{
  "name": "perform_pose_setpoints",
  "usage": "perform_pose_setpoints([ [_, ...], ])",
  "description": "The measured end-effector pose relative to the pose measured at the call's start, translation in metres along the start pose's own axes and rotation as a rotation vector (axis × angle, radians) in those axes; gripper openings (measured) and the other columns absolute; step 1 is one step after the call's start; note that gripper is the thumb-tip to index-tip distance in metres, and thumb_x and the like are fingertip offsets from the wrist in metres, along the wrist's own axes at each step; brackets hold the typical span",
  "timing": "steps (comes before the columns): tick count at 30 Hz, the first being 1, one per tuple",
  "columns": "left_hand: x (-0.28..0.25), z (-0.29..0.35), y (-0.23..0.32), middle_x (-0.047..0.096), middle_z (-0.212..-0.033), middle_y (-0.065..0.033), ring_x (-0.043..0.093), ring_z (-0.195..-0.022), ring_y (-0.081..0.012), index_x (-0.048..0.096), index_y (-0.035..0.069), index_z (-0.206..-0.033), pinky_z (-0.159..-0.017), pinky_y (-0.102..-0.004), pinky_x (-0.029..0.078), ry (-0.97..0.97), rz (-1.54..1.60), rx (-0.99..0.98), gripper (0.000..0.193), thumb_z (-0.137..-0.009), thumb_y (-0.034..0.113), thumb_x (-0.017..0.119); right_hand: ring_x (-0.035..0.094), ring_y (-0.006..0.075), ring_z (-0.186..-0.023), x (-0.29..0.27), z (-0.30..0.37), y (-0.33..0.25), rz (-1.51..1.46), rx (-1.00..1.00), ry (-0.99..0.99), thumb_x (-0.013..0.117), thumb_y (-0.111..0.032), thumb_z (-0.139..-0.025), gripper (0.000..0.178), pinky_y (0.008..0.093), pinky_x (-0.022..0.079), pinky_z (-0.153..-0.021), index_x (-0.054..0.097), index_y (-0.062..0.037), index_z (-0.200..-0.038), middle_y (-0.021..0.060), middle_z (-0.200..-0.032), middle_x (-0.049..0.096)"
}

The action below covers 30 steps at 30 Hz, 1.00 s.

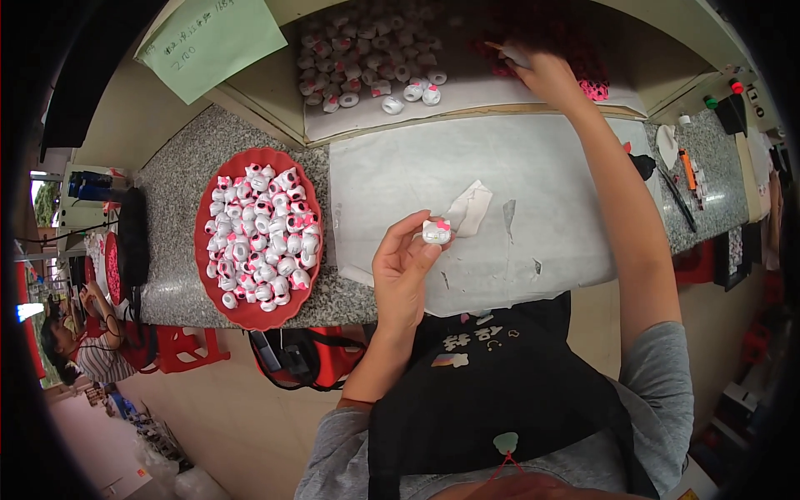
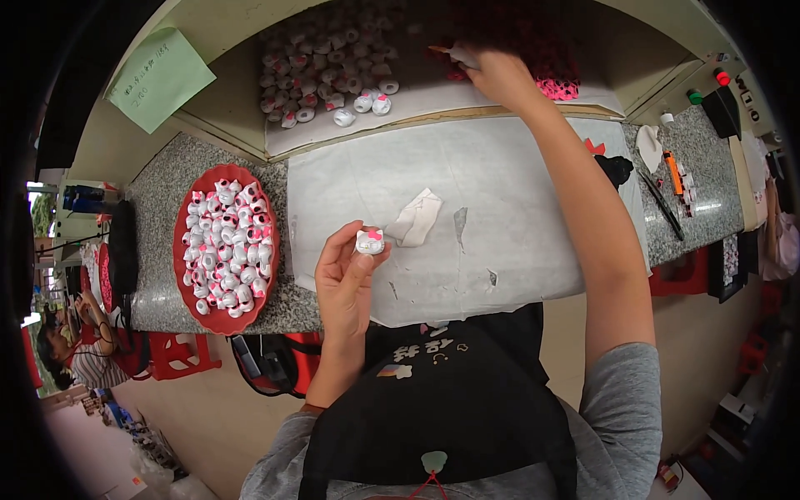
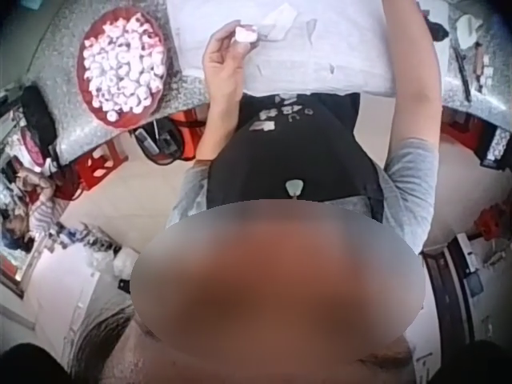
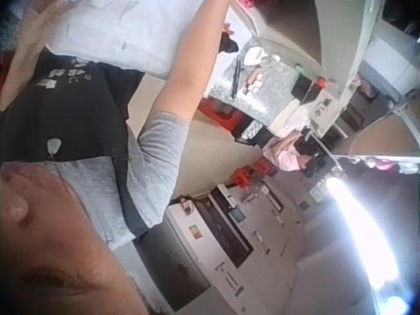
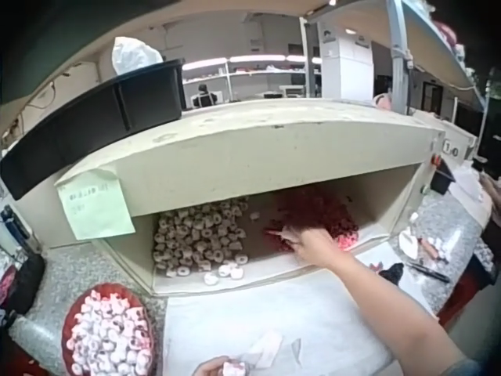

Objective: Applying glue to small toy components to assemble or finish them.

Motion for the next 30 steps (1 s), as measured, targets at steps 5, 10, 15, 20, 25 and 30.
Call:
perform_pose_setpoints([
  [5,0.002,0.002,0.001,0.049,-0.099,-0.0113,0.050,-0.091,-0.0172,0.042,-0.003,-0.105,-0.081,-0.0305,0.041,-0.015,0.036,0.001,0.033,-0.073,-0.004,0.050,0.052,0.0323,-0.072,0.014,-0.002,0.000,0.256,-0.004,-0.040,0.057,-0.019,-0.069,0.027,0.0356,0.042,-0.063,0.055,-0.0053,-0.093,0.0161,-0.082,0.055],
  [10,0.002,0.006,0.002,0.051,-0.097,-0.0090,0.051,-0.088,-0.0150,0.043,-0.001,-0.105,-0.079,-0.0327,0.042,-0.001,0.003,0.024,0.033,-0.073,-0.004,0.049,0.052,0.0300,-0.066,0.001,0.009,0.001,0.059,0.071,0.019,0.058,-0.017,-0.069,0.023,0.0332,0.042,-0.059,0.055,-0.0028,-0.087,0.0151,-0.074,0.056],
  [15,0.006,0.011,0.000,0.050,-0.097,-0.0104,0.050,-0.089,-0.0163,0.042,-0.002,-0.105,-0.080,-0.0314,0.041,-0.033,0.046,0.008,0.033,-0.073,-0.005,0.050,0.046,0.0087,-0.054,-0.021,0.054,-0.020,-0.631,0.304,0.019,0.056,-0.012,-0.070,0.011,0.0215,0.037,-0.049,0.054,-0.0010,-0.073,0.0046,-0.065,0.055],
  [20,0.010,0.012,-0.008,0.051,-0.097,-0.0108,0.050,-0.090,-0.0168,0.043,-0.002,-0.105,-0.080,-0.0335,0.042,-0.054,0.000,0.021,0.032,-0.073,-0.004,0.049,0.046,0.0069,-0.055,-0.021,0.132,-0.094,-1.022,0.386,-0.146,0.056,-0.002,-0.068,0.005,0.0194,0.037,-0.051,0.053,-0.0009,-0.071,0.0039,-0.066,0.054],
  [25,0.022,0.014,-0.008,0.050,-0.099,-0.0128,0.051,-0.089,-0.0163,0.043,-0.003,-0.105,-0.077,-0.0273,0.043,-0.125,-0.161,0.040,0.034,-0.072,-0.007,0.049,0.048,0.0100,-0.057,-0.018,0.165,-0.113,-1.259,0.483,-0.076,0.058,0.003,-0.065,0.009,0.0199,0.038,-0.052,0.051,0.0017,-0.070,0.0081,-0.067,0.054],
  [30,0.025,0.020,-0.002,0.047,-0.101,-0.0101,0.049,-0.089,-0.0146,0.050,-0.001,-0.101,-0.073,-0.0225,0.042,-0.168,-0.326,0.167,0.031,-0.071,-0.007,0.051,0.049,0.0102,-0.060,-0.017,0.165,-0.130,-1.184,0.372,-0.154,0.059,0.003,-0.066,0.008,0.0204,0.039,-0.052,0.053,0.0020,-0.071,0.0080,-0.069,0.054],
])
Point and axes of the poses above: each hand's wrist, its own z-axis away from the middle knuckle, its own x-axis out of the palm, y = z × x, the point moved 6 cm from there along -z, towards the middle knuckle
